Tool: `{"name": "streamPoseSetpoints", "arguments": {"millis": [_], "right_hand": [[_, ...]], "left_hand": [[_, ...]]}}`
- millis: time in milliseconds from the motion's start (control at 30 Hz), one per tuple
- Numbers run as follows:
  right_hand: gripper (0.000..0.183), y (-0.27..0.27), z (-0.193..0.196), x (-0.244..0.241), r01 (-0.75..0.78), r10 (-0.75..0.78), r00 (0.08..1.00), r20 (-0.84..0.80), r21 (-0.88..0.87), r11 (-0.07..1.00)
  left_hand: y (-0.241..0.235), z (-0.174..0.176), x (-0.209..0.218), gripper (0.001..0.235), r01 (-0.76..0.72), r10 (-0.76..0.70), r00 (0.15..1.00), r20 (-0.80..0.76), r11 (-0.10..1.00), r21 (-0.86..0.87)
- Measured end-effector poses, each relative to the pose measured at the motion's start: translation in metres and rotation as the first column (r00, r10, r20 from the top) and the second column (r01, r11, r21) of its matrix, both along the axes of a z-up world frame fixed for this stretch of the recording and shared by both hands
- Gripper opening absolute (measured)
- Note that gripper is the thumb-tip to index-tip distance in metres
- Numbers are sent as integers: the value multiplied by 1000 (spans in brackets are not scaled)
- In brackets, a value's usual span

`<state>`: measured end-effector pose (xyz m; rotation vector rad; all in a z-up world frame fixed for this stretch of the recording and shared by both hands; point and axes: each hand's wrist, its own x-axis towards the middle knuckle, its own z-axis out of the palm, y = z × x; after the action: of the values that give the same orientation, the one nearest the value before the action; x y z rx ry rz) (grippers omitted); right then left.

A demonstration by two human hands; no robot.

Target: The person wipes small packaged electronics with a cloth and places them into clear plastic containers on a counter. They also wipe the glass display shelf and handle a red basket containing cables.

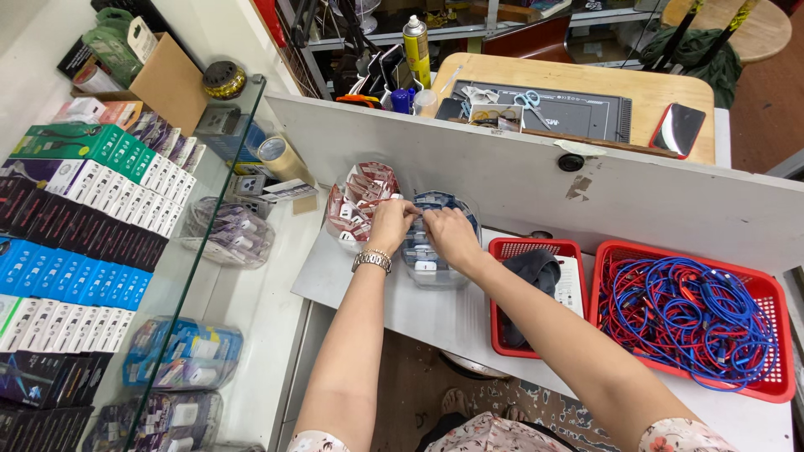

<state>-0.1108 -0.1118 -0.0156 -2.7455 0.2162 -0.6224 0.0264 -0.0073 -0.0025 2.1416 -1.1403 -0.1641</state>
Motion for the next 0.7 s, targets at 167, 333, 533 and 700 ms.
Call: {"name": "streamPoseSetpoints", "arguments": {"millis": [167, 333, 533, 700], "right_hand": [[8, -9, -5, -11, -86, 90, 994, 69, -58, 995], [10, -14, 13, -14, -148, 154, 986, -67, 90, 985], [22, -57, 38, -36, 111, -88, 994, -70, 508, 854], [23, -92, 17, -78, 246, -233, 967, -100, 593, 767]], "left_hand": [[4, 0, -6, 15, 31, -30, 1000, -8, 998, 53], [8, -7, 3, 20, 94, -96, 995, 8, 987, 131], [8, -5, -17, 28, -54, 53, 994, 99, 998, 11], [-18, -6, -65, 19, -153, 165, 980, 111, 982, -115]]}}
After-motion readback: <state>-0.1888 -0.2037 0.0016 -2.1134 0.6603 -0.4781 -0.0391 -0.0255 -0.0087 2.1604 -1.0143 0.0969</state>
